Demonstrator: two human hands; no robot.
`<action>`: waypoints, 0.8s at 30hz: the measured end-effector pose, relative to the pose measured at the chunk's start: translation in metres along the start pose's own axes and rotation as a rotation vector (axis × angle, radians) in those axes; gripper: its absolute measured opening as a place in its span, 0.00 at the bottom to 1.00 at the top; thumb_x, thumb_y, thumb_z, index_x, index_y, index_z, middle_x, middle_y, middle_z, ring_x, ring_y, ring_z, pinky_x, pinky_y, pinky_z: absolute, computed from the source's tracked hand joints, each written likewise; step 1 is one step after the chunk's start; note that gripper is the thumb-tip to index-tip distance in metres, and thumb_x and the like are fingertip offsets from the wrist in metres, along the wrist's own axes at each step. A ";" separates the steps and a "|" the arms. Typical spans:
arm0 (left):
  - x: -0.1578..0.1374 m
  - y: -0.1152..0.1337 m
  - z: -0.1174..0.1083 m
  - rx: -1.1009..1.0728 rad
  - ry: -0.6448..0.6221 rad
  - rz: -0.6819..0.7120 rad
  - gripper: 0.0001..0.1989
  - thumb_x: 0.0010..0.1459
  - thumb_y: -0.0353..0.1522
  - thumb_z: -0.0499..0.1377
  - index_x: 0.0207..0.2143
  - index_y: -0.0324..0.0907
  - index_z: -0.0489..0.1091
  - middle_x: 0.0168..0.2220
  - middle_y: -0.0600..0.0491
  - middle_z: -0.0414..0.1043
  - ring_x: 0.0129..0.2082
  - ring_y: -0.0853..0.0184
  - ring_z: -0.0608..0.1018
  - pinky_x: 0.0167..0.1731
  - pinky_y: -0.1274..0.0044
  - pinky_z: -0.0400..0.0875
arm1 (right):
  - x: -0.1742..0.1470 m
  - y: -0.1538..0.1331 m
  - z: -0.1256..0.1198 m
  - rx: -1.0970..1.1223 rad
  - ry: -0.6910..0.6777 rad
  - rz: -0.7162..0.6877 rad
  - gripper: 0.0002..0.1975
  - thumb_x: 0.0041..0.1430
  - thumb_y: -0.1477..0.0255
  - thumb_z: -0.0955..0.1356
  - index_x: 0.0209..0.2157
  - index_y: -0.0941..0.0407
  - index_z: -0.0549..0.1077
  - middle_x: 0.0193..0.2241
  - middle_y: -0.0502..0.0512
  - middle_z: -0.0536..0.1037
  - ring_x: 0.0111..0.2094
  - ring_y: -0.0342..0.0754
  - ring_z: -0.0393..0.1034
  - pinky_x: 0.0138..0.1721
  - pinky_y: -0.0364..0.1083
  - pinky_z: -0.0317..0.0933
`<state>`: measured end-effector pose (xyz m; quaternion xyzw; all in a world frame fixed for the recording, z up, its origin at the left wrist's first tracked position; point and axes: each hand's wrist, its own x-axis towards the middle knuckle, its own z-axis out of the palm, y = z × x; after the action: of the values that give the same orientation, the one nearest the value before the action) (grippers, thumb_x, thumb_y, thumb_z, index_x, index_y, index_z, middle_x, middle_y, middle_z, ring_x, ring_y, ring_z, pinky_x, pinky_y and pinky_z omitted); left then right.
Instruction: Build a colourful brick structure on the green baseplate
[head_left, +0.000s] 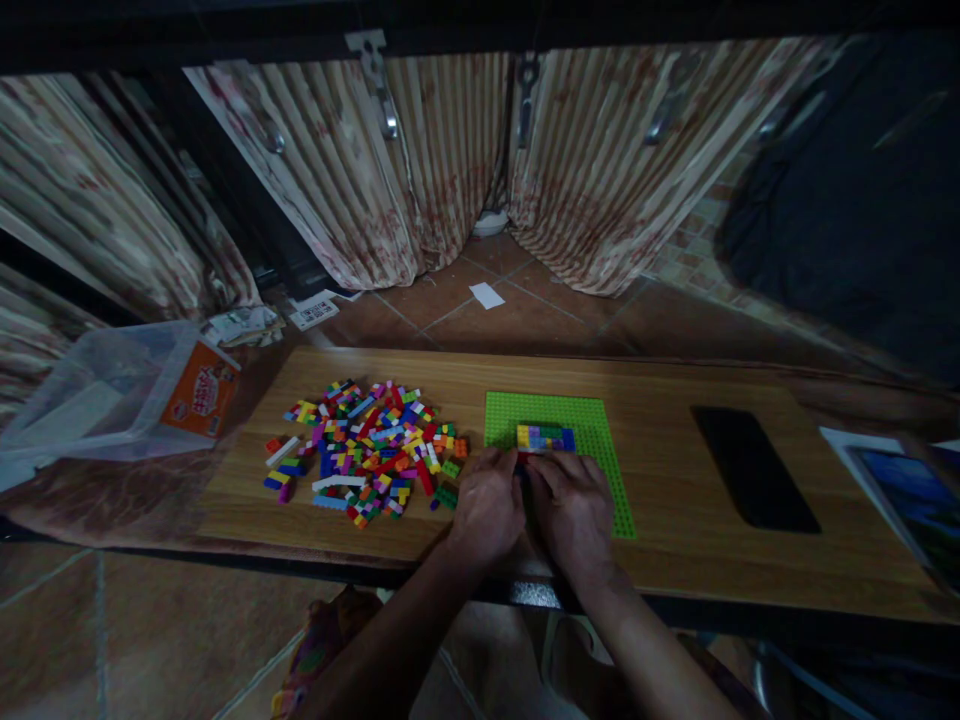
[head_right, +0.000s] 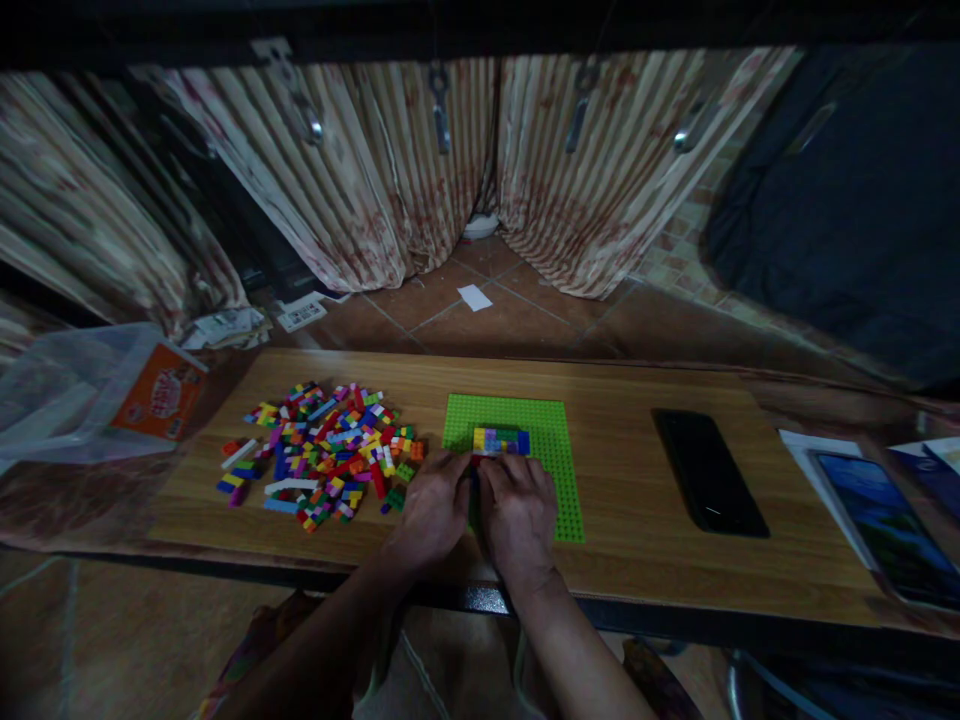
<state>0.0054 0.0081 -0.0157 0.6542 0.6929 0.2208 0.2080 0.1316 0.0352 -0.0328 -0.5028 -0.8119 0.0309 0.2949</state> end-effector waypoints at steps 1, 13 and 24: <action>0.000 0.000 0.000 -0.005 -0.001 0.009 0.19 0.61 0.25 0.47 0.52 0.37 0.69 0.44 0.44 0.73 0.46 0.60 0.74 0.50 0.69 0.69 | -0.002 -0.002 -0.001 -0.039 -0.003 -0.005 0.11 0.65 0.71 0.64 0.39 0.55 0.79 0.37 0.55 0.79 0.39 0.50 0.65 0.42 0.48 0.57; -0.001 0.001 0.002 0.038 -0.040 -0.005 0.20 0.57 0.23 0.49 0.50 0.39 0.68 0.43 0.44 0.71 0.43 0.60 0.74 0.47 0.69 0.69 | -0.012 -0.012 -0.005 -0.246 -0.180 0.012 0.15 0.62 0.76 0.65 0.50 0.56 0.74 0.37 0.57 0.77 0.38 0.53 0.61 0.38 0.50 0.49; -0.007 0.007 -0.006 0.016 -0.088 -0.031 0.19 0.59 0.28 0.49 0.51 0.36 0.67 0.44 0.41 0.72 0.46 0.58 0.74 0.49 0.69 0.70 | -0.013 0.005 0.001 -0.126 -0.018 -0.074 0.16 0.65 0.66 0.61 0.45 0.55 0.78 0.38 0.58 0.77 0.36 0.52 0.63 0.38 0.49 0.52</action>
<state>0.0078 0.0016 -0.0066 0.6542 0.6946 0.1831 0.2365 0.1395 0.0271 -0.0413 -0.4897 -0.8330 -0.0268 0.2560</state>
